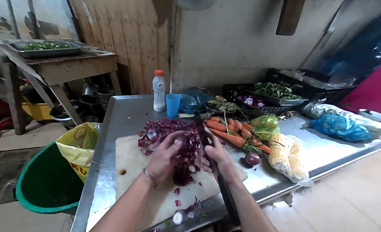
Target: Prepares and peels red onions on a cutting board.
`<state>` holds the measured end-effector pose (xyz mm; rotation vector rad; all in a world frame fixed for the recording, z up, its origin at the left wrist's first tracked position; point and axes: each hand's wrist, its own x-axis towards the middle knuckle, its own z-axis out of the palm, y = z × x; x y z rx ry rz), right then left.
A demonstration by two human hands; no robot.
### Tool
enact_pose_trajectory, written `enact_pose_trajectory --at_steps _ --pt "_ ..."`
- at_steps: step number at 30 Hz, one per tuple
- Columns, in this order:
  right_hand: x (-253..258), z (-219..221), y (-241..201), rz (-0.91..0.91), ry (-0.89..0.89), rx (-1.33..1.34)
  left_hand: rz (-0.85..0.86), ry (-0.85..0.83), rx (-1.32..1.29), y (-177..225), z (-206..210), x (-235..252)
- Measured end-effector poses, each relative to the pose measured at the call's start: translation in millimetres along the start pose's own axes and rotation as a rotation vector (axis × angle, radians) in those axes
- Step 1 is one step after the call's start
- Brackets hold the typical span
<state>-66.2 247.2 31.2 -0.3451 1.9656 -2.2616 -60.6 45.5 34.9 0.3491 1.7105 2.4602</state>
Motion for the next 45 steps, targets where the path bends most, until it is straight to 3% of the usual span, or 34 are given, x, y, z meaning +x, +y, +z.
enact_pose_trajectory --at_steps 4,6,10,17,22,28,39,45 --pt "-18 18 -12 -0.141 -0.044 -0.48 0.153 0.079 0.472 -1 -3 0" --pt "-24 25 -13 -0.173 -0.08 -0.683 0.21 0.164 0.585 -3 -2 -4" --pt "-25 32 -16 -0.149 -0.122 -0.917 0.261 0.178 0.528 -9 -5 -3" --pt "-25 33 -12 -0.219 -0.084 -0.95 0.181 0.256 0.483 -5 -1 -8" --pt "-26 33 -10 -0.223 -0.07 -0.914 0.222 0.247 0.404 -7 0 -8" --pt "-26 33 -7 -0.202 -0.031 -0.857 0.269 0.238 0.488 -4 2 -7" --pt "-14 14 5 -0.159 -0.005 -0.039 0.136 0.079 0.272 -1 0 -3" --pt "-9 -4 6 -0.091 0.013 0.07 0.089 -0.01 0.213 -5 -1 -1"
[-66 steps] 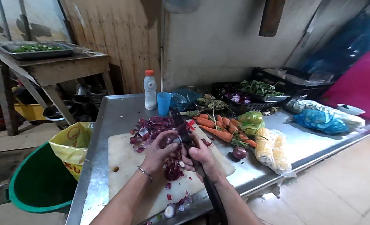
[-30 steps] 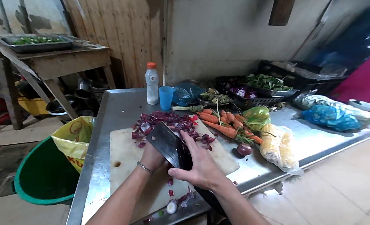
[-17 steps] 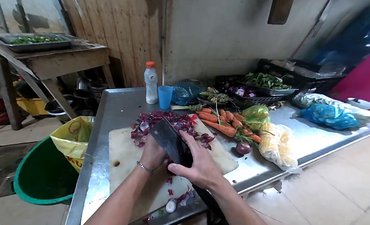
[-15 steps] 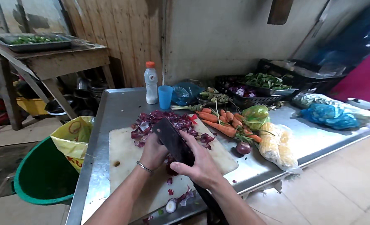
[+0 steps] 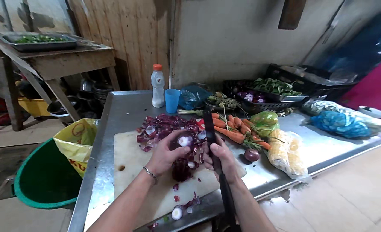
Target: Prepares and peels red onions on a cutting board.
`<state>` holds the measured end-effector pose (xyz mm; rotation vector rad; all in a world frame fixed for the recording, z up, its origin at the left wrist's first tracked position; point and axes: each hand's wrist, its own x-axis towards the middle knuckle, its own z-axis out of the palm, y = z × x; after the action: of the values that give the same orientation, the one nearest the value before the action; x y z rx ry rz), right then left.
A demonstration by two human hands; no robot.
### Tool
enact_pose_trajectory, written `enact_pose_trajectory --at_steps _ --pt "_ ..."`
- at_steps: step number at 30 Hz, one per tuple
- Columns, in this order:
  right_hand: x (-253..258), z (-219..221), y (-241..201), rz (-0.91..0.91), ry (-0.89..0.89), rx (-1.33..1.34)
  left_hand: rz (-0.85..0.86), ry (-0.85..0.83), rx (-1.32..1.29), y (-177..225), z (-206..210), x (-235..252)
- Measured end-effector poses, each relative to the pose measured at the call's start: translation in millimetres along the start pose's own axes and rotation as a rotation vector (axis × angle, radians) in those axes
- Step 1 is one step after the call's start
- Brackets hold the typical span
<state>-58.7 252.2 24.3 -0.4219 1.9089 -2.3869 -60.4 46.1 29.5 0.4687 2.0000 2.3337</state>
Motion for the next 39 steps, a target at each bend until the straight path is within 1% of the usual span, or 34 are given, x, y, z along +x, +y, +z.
enact_pose_trajectory --at_steps 2,5,7,8,9,12,13,15,17,21,26,28,32,35,39 --pt "-4 7 -2 -0.02 -0.036 -0.125 -0.007 0.006 0.02 -2 -1 0" --pt "-13 19 -9 -0.077 -0.091 -0.485 0.031 0.086 0.053 3 -2 -1" --pt "-17 26 -11 -0.147 -0.123 -0.714 0.057 0.159 0.096 9 0 -7" --pt "-19 28 -14 -0.166 -0.143 -0.812 0.071 0.182 0.101 9 1 -9" --pt "-20 30 -16 -0.18 -0.163 -0.89 0.086 0.168 0.1 5 -1 -9" --pt "-20 32 -18 -0.173 -0.186 -1.017 0.1 0.066 0.122 -5 -8 -4" --pt "-19 32 -18 -0.176 -0.185 -1.038 0.076 0.05 0.113 -5 -9 -3" --pt "-20 32 -17 -0.18 -0.181 -1.063 0.054 0.072 0.085 -1 -6 -6" --pt "-20 33 -15 -0.189 -0.167 -1.072 0.04 0.144 0.069 1 -2 -11" --pt "-21 34 -10 -0.247 -0.119 -1.082 -0.023 0.221 0.042 -3 -3 -12" --pt "-20 34 -9 -0.24 -0.099 -1.04 0.036 0.223 0.032 -1 -1 -9" --pt "-20 33 -9 -0.233 -0.101 -1.014 0.03 0.202 -0.021 2 0 -9" --pt "-20 34 -6 -0.218 -0.078 -0.994 0.011 0.195 -0.024 4 1 -9" --pt "-19 33 -2 -0.171 -0.087 -0.818 -0.002 0.163 -0.036 5 -1 -6" --pt "-17 34 -8 -0.081 -0.101 -0.374 -0.011 0.075 -0.078 2 -4 -1"
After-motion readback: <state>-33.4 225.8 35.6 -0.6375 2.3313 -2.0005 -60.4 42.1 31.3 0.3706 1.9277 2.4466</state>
